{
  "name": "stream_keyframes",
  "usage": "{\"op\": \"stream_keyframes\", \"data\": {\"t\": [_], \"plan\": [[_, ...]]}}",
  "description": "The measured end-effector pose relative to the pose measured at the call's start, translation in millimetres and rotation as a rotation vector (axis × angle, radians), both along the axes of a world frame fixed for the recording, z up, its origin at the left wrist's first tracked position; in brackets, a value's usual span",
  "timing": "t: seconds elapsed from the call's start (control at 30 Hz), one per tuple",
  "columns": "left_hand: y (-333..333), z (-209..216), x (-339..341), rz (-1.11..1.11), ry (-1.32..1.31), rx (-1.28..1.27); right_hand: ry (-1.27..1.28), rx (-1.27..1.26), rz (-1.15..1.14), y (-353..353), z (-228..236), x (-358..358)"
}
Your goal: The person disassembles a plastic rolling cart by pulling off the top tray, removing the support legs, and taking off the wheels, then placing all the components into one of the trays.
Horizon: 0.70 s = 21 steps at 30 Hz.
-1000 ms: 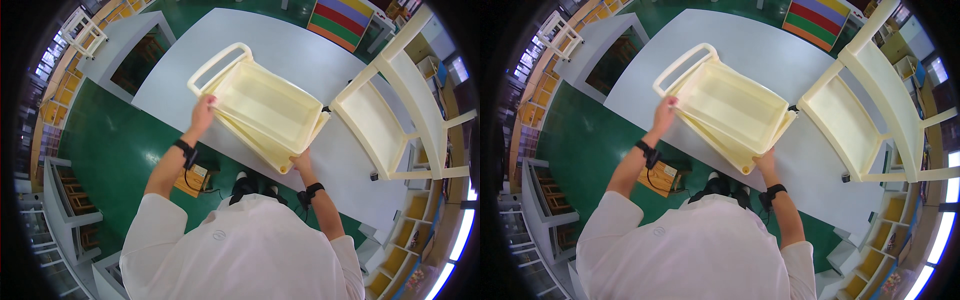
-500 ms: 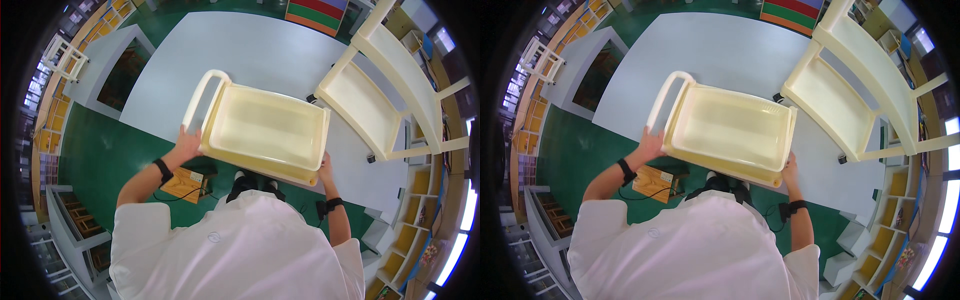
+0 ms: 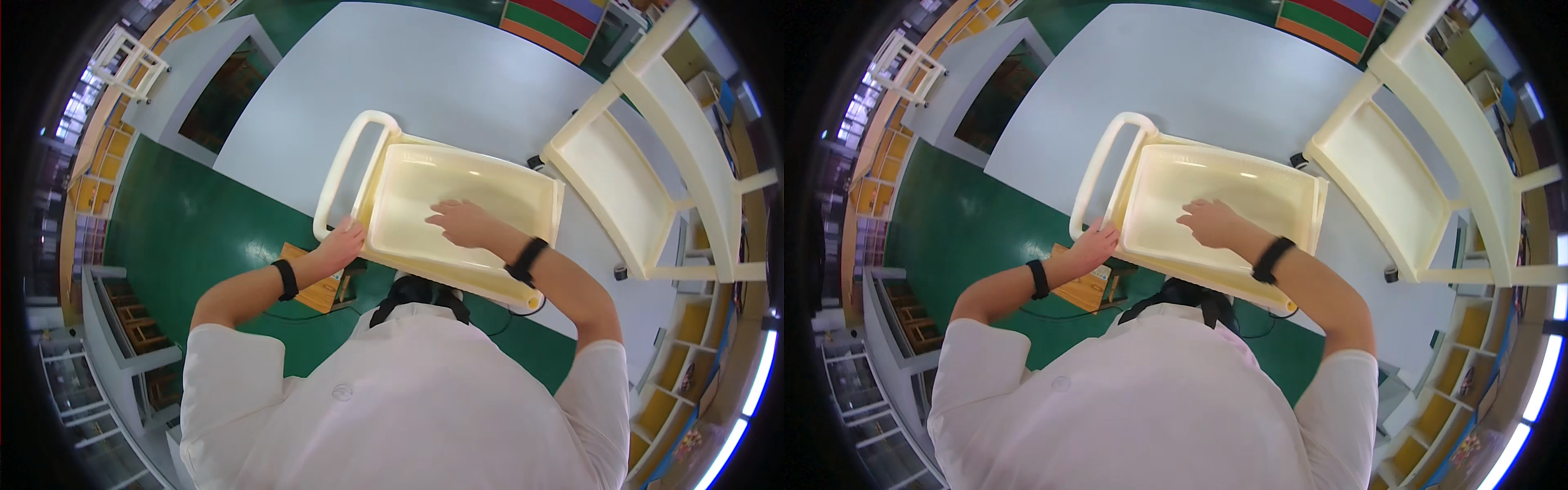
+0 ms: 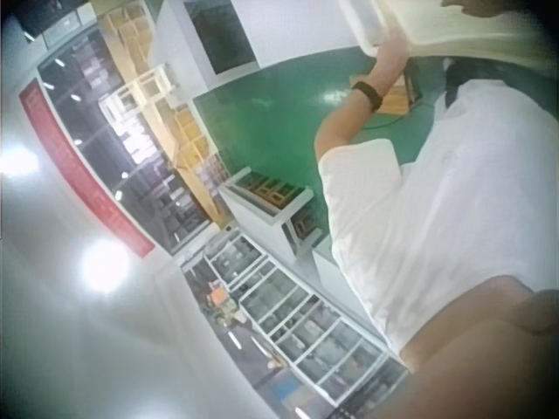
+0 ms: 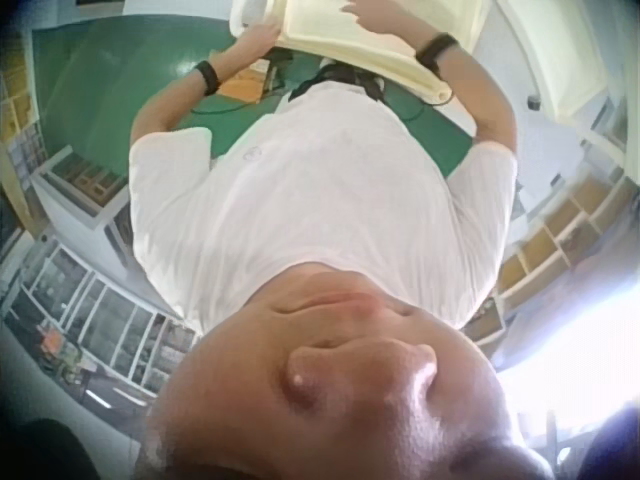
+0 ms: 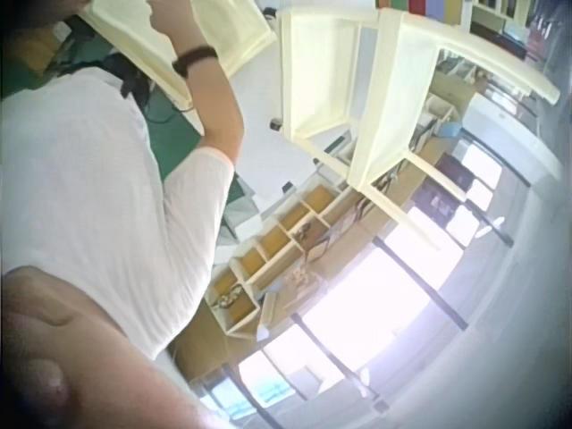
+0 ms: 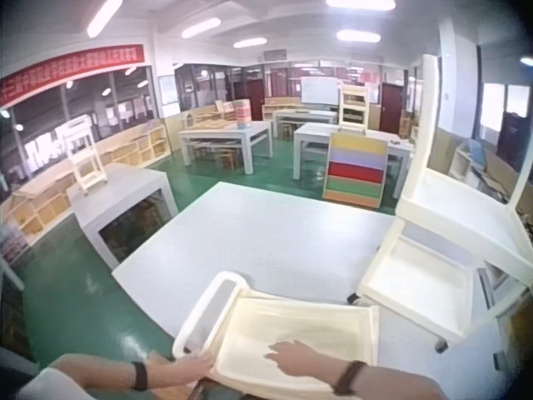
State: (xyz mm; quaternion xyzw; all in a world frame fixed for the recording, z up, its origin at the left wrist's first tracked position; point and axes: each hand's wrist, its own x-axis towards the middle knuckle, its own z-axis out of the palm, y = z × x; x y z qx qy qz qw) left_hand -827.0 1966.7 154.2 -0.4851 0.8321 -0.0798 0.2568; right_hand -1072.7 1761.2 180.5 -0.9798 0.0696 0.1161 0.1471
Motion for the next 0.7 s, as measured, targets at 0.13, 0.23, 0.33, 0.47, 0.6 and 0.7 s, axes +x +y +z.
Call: {"op": "stream_keyframes", "data": {"t": [0.13,0.23,0.33,0.47,0.6,0.7], "plan": [[-10,27,-14,-0.144,-0.071,-0.104,0.046,-0.233,0.196,-4,2,27],[-13,-13,-3,-0.108,-0.03,0.138,0.398,-0.195,0.096,-8,-4,36],[-23,-11,-3,0.084,0.084,0.141,0.366,-0.194,0.028,-5,-13,32],[-26,-4,7,0.1,0.163,0.209,0.368,-0.187,0.016,-5,-16,36],[-28,8,12,0.027,0.105,0.228,0.38,-0.191,-0.016,-4,-19,36],[-31,13,9,0.043,0.088,0.274,0.386,-0.198,-0.041,-3,-19,36]]}}
